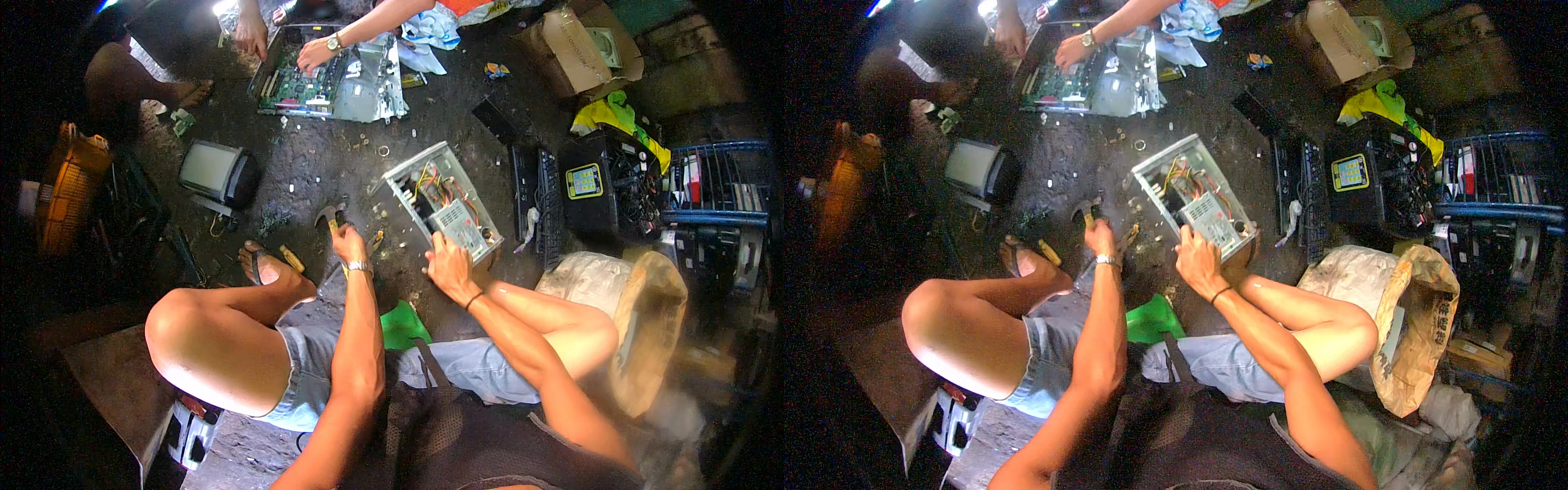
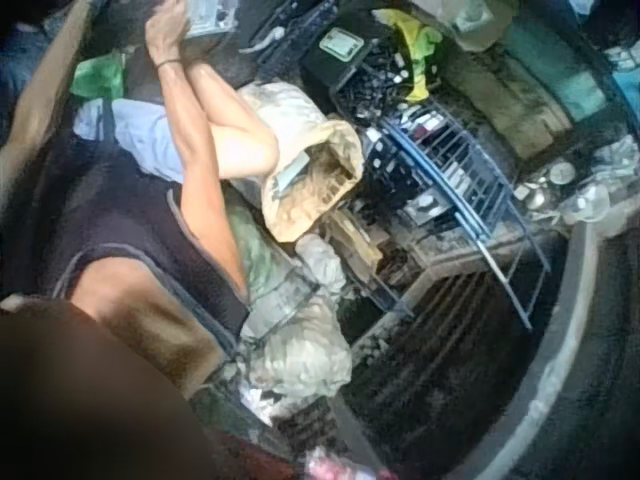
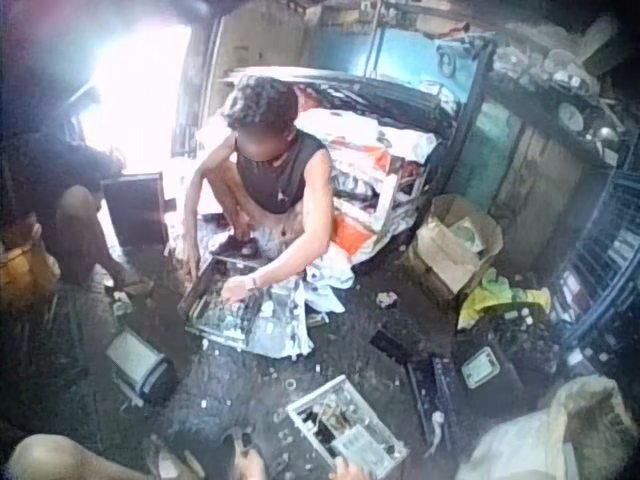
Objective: The person sits on the floor and disassembles a small electronic device, likely a computer power supply, using a hammer and screwdriver. They remove the metal casing, extract internal components, and place them into a bag.
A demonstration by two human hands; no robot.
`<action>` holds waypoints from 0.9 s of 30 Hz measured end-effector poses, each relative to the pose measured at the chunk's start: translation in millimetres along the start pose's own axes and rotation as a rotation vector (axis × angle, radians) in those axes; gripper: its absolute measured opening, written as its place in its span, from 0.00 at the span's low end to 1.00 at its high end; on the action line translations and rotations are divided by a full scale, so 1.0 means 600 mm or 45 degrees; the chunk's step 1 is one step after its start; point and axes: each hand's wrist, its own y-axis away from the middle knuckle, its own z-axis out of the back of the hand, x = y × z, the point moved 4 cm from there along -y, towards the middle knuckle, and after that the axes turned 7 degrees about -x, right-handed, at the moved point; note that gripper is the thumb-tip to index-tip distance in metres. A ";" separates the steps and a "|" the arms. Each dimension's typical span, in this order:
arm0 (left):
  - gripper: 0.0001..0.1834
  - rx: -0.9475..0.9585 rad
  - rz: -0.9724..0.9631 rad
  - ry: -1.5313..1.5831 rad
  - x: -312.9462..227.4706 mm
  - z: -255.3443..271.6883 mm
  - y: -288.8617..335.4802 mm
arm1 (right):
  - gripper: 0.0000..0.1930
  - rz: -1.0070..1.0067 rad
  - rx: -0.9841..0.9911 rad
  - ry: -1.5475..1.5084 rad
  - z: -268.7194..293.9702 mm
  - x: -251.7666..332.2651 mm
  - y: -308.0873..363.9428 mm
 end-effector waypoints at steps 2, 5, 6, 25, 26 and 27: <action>0.18 0.313 0.323 0.472 -0.030 -0.041 0.050 | 0.16 -0.032 0.090 0.053 0.004 -0.009 0.057; 0.19 0.445 0.446 0.517 -0.106 -0.041 0.094 | 0.17 -0.006 0.103 0.106 0.029 -0.027 0.093; 0.18 0.446 0.470 0.469 -0.108 -0.039 0.085 | 0.17 -0.023 0.043 0.074 0.042 -0.023 0.087; 0.34 0.401 0.091 0.509 -0.156 -0.078 0.287 | 0.26 -0.749 -0.483 -0.543 0.088 -0.118 -0.198; 0.33 0.458 -0.089 0.525 -0.179 -0.074 0.303 | 0.21 -0.640 -0.623 -0.618 0.136 -0.101 -0.181; 0.32 0.515 -0.269 0.538 -0.198 -0.067 0.320 | 0.16 -0.541 -0.729 -0.727 0.161 -0.099 -0.167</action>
